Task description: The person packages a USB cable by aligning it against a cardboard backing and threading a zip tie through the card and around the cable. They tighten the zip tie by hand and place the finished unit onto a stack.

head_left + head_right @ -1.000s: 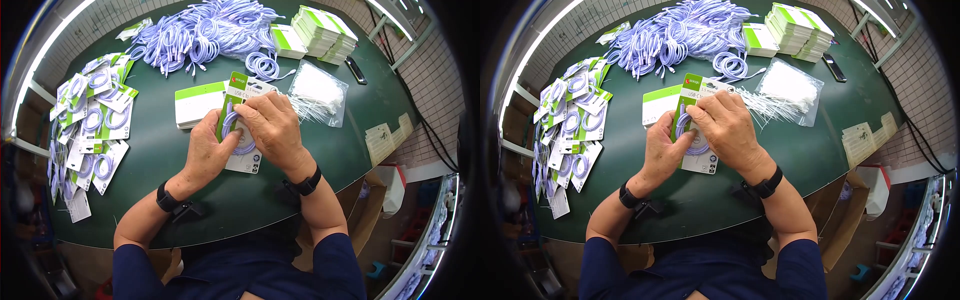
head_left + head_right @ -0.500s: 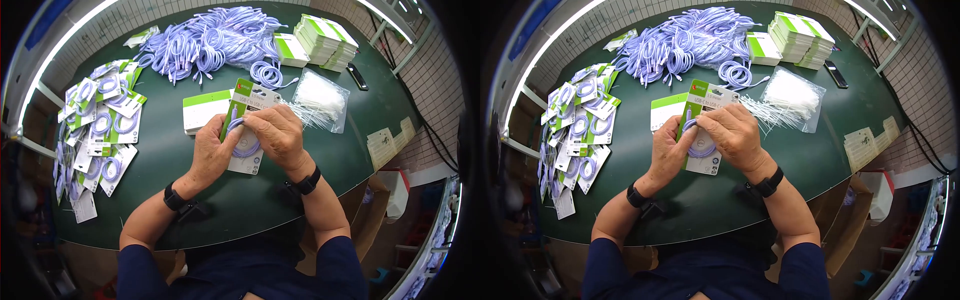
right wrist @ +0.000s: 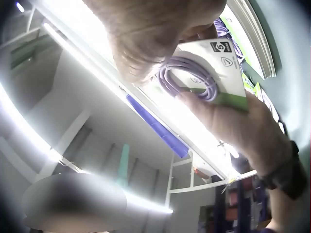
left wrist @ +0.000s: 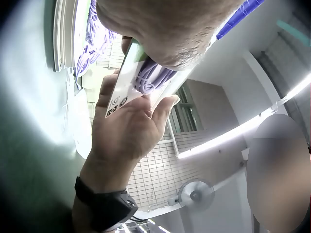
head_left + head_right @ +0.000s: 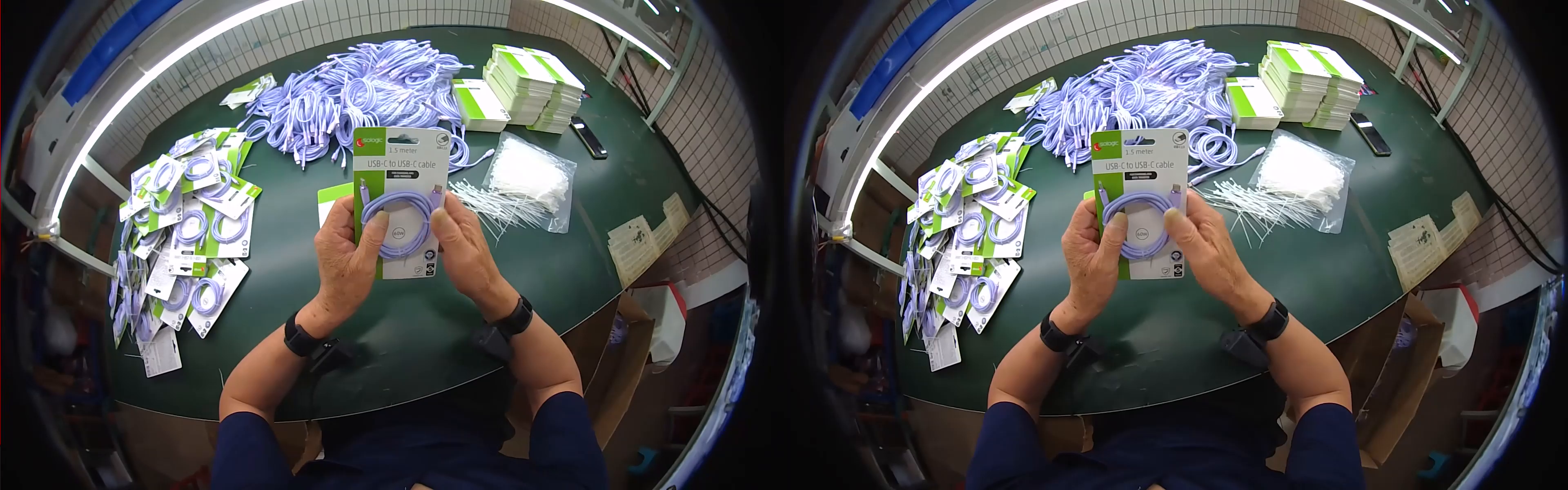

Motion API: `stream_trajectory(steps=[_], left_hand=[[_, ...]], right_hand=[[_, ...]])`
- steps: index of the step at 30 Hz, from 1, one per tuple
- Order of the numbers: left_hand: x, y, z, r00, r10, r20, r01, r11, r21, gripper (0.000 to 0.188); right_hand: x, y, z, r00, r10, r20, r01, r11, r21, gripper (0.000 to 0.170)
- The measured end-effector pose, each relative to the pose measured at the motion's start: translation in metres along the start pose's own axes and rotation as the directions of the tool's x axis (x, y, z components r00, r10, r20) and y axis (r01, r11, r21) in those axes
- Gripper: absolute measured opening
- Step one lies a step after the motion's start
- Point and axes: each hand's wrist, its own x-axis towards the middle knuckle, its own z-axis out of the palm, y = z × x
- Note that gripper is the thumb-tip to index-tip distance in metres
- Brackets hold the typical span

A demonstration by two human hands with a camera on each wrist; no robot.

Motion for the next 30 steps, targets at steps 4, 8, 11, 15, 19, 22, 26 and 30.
stream_trajectory(steps=[4,8,11,15,19,22,26,30], left_hand=[[-0.002,-0.001,0.002,0.999,-0.028,0.026,0.029,0.999,-0.019,0.034],[0.002,0.01,0.005,0.985,-0.136,0.106,0.149,0.981,-0.122,0.034],[0.007,0.023,0.005,0.963,-0.228,0.142,0.254,0.946,-0.203,0.032],[0.003,0.017,0.006,0.948,-0.295,0.118,0.317,0.903,-0.29,0.03],[-0.005,0.0,0.007,0.966,-0.25,0.061,0.257,0.915,-0.31,0.029],[-0.004,-0.004,0.006,0.974,-0.208,0.091,0.224,0.94,-0.257,0.03],[0.0,-0.005,0.01,0.976,-0.212,0.048,0.217,0.932,-0.289,0.027],[0.012,0.0,0.006,0.969,-0.23,0.086,0.245,0.926,-0.288,0.027]], right_hand=[[0.0,0.009,-0.001,0.996,0.083,-0.045,-0.079,0.994,0.081,0.048],[-0.002,0.008,-0.005,0.993,0.06,-0.106,-0.066,0.997,-0.051,0.045],[-0.004,0.005,-0.004,0.992,0.026,-0.122,-0.051,0.978,-0.201,0.04],[-0.008,0.004,0.006,0.989,-0.063,-0.136,0.013,0.941,-0.339,0.03],[-0.01,0.013,0.016,0.969,-0.166,-0.184,0.103,0.944,-0.312,0.025],[-0.011,0.021,0.013,0.951,-0.229,-0.208,0.152,0.931,-0.333,0.024],[-0.009,0.025,0.007,0.954,-0.25,-0.165,0.169,0.905,-0.39,0.026],[-0.002,0.016,0.01,0.978,-0.068,-0.196,0.032,0.983,-0.183,0.035]])
